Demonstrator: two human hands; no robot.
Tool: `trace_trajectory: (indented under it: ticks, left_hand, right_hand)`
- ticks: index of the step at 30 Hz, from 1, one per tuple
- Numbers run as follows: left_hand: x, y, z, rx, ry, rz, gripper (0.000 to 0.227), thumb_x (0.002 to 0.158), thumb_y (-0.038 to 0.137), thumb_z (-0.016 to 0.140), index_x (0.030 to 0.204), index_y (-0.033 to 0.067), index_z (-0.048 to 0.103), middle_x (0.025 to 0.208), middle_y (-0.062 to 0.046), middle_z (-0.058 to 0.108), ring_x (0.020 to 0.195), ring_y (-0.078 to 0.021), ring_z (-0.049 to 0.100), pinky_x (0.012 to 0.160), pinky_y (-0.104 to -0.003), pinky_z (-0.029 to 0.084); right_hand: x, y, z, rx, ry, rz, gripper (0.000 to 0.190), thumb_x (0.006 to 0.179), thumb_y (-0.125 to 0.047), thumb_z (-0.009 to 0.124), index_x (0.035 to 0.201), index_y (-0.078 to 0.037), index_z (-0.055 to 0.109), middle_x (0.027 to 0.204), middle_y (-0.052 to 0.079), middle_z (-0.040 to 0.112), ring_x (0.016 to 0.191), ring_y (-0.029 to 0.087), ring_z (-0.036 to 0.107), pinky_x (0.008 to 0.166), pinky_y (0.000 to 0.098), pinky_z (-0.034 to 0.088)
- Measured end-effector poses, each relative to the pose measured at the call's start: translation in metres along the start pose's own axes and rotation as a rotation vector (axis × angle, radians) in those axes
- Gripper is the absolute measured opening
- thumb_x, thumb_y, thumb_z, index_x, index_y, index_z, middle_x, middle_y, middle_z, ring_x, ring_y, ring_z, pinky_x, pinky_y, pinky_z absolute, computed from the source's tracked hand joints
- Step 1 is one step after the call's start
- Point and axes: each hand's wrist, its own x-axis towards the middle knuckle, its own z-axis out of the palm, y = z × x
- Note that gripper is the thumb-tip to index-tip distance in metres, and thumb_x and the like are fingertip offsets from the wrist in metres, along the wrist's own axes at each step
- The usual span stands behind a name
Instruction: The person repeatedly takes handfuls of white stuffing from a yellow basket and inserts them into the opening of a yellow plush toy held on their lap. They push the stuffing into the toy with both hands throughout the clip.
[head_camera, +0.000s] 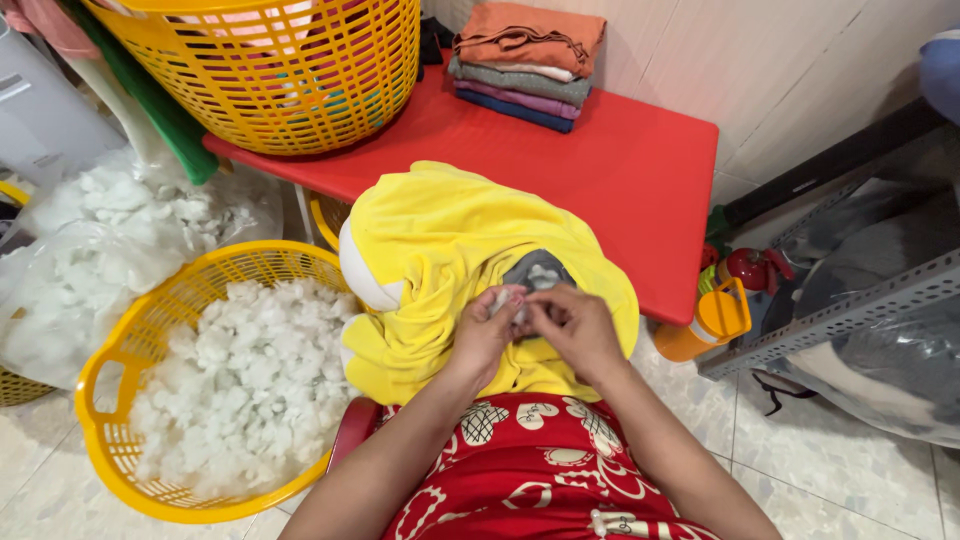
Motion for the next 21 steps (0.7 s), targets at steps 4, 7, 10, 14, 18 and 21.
trace_trajectory:
  ticks: [4,7,10,14,18,21]
  left_hand:
    - [0.019,-0.009,-0.008,0.187,0.013,0.051,0.029,0.099,0.004,0.063,0.127,0.0004,0.067,0.099,-0.009,0.07,0.075,-0.0148,0.066,0.067,-0.027,0.058]
    - [0.031,-0.013,-0.008,0.286,0.039,0.016,0.036,0.097,0.003,0.063,0.133,0.0045,0.066,0.101,-0.009,0.07,0.075,-0.013,0.067,0.065,-0.026,0.059]
    - [0.04,-0.021,-0.008,0.325,0.075,-0.024,0.041,0.095,0.002,0.065,0.135,0.0068,0.064,0.103,-0.009,0.071,0.075,-0.013,0.068,0.065,-0.026,0.059]
    - [0.046,-0.03,-0.02,0.338,0.075,0.021,0.04,0.095,0.002,0.066,0.134,0.0046,0.063,0.106,-0.009,0.071,0.074,-0.0151,0.068,0.066,-0.023,0.058]
    - [0.041,-0.03,-0.025,0.271,0.077,0.049,0.036,0.097,0.001,0.065,0.133,0.0014,0.064,0.108,-0.011,0.07,0.079,-0.0156,0.069,0.068,-0.023,0.061]
    - [0.028,-0.021,-0.016,0.297,0.124,0.061,0.041,0.093,-0.002,0.064,0.133,0.0031,0.061,0.112,-0.008,0.069,0.082,-0.0155,0.07,0.066,-0.026,0.062]
  right_hand:
    - [0.014,0.012,-0.014,-0.143,0.139,-0.044,0.023,0.087,-0.017,0.074,0.109,-0.011,0.079,0.084,0.006,0.067,0.065,0.018,0.065,0.063,0.0324,0.054]
    - [0.028,0.026,-0.013,-0.192,0.12,-0.059,0.034,0.085,-0.021,0.075,0.117,-0.009,0.075,0.088,0.008,0.066,0.067,0.023,0.066,0.066,0.0367,0.054]
    - [0.048,0.039,-0.005,-0.343,0.064,-0.088,0.04,0.084,-0.026,0.078,0.118,-0.006,0.075,0.094,0.013,0.067,0.08,0.031,0.067,0.072,0.0428,0.053]
    - [0.078,0.053,0.013,-0.409,0.043,0.01,0.039,0.078,-0.031,0.08,0.108,-0.006,0.076,0.098,0.013,0.072,0.088,0.034,0.069,0.077,0.0451,0.053]
    - [0.083,0.064,0.023,-0.413,0.002,0.077,0.029,0.082,-0.027,0.078,0.1,-0.005,0.077,0.092,0.011,0.074,0.085,0.03,0.069,0.074,0.0414,0.053]
    - [0.069,0.074,0.019,-0.014,0.029,0.099,0.022,0.086,-0.021,0.081,0.096,-0.002,0.077,0.081,0.008,0.072,0.074,0.019,0.063,0.066,0.0335,0.05]
